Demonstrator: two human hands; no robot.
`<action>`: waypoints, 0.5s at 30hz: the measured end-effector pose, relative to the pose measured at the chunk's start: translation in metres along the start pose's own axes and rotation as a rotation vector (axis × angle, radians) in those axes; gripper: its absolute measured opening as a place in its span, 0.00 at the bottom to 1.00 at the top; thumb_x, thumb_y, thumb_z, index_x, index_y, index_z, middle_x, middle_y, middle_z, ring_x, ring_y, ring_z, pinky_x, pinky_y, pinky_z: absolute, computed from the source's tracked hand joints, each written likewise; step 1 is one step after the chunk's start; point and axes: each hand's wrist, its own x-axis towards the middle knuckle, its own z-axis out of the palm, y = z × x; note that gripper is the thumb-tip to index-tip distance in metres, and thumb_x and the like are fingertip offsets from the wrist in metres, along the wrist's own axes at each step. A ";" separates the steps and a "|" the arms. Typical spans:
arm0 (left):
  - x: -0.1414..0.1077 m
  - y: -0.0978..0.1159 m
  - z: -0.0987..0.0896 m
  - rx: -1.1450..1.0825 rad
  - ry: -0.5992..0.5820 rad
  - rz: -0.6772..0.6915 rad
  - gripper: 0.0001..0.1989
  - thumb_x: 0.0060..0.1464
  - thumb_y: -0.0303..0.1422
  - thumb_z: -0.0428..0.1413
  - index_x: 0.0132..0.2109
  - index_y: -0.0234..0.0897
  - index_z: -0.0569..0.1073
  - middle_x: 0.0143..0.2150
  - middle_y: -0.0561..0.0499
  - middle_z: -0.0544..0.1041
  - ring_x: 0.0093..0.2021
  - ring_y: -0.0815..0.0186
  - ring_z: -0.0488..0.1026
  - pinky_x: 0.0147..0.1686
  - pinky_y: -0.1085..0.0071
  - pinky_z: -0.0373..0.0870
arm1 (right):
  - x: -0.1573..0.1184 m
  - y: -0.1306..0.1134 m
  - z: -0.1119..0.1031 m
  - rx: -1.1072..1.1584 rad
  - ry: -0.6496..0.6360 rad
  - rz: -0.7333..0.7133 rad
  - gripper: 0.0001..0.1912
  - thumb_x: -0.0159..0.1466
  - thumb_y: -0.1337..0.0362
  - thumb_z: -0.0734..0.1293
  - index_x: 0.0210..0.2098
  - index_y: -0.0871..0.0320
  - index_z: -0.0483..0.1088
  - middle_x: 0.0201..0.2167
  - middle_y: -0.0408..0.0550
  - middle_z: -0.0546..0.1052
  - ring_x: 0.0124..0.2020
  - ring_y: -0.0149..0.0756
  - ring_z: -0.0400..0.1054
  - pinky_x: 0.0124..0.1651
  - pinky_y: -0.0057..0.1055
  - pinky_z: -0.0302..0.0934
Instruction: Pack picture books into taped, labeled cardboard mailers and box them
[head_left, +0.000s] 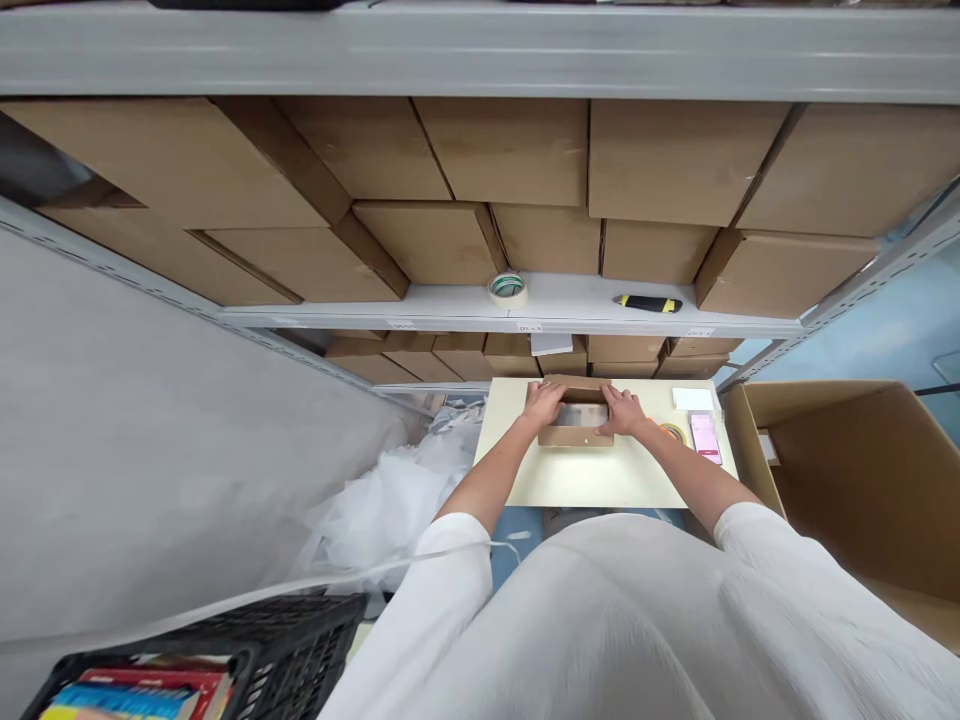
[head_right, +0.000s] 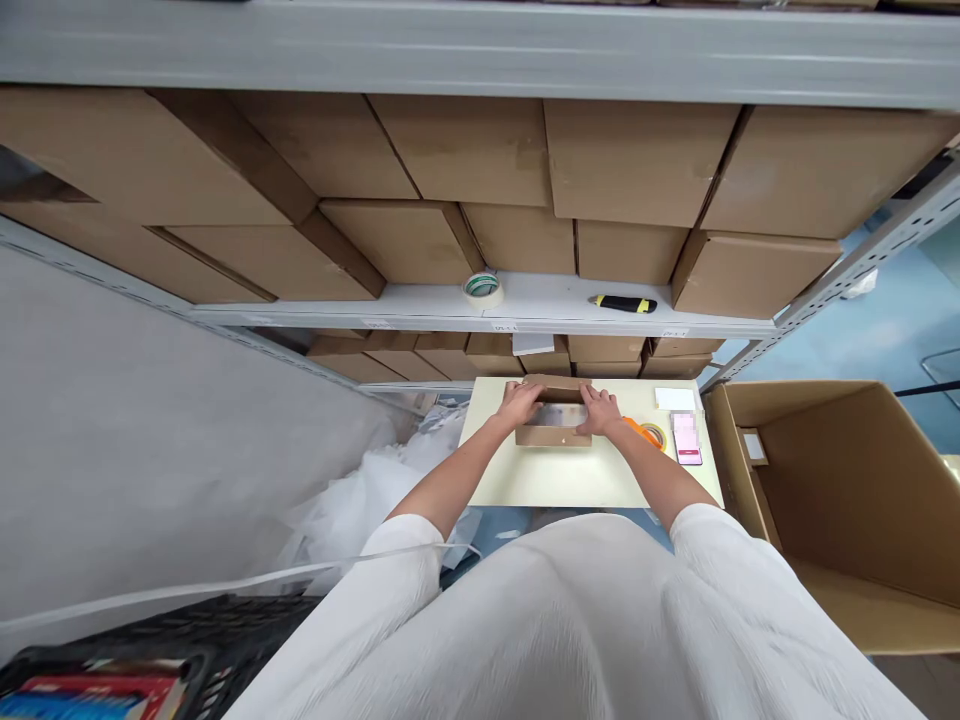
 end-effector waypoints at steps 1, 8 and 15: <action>-0.004 -0.001 -0.003 0.020 0.025 -0.010 0.17 0.64 0.29 0.57 0.59 0.43 0.78 0.60 0.39 0.80 0.66 0.42 0.70 0.70 0.46 0.53 | 0.000 0.000 0.000 -0.004 0.002 0.000 0.71 0.56 0.43 0.81 0.84 0.46 0.35 0.82 0.58 0.53 0.72 0.65 0.58 0.71 0.52 0.52; -0.035 -0.017 -0.026 0.034 0.214 -0.151 0.20 0.68 0.29 0.53 0.63 0.43 0.76 0.70 0.38 0.71 0.70 0.42 0.64 0.69 0.45 0.58 | -0.005 0.000 -0.002 -0.012 0.013 -0.022 0.68 0.56 0.42 0.80 0.83 0.43 0.39 0.82 0.56 0.54 0.70 0.66 0.59 0.70 0.54 0.52; -0.043 -0.041 -0.024 -0.278 0.292 -0.327 0.26 0.70 0.31 0.51 0.72 0.41 0.66 0.68 0.40 0.73 0.57 0.55 0.77 0.62 0.57 0.71 | -0.010 0.012 0.001 0.130 0.191 0.015 0.45 0.68 0.47 0.69 0.80 0.49 0.53 0.80 0.60 0.57 0.74 0.64 0.57 0.72 0.58 0.54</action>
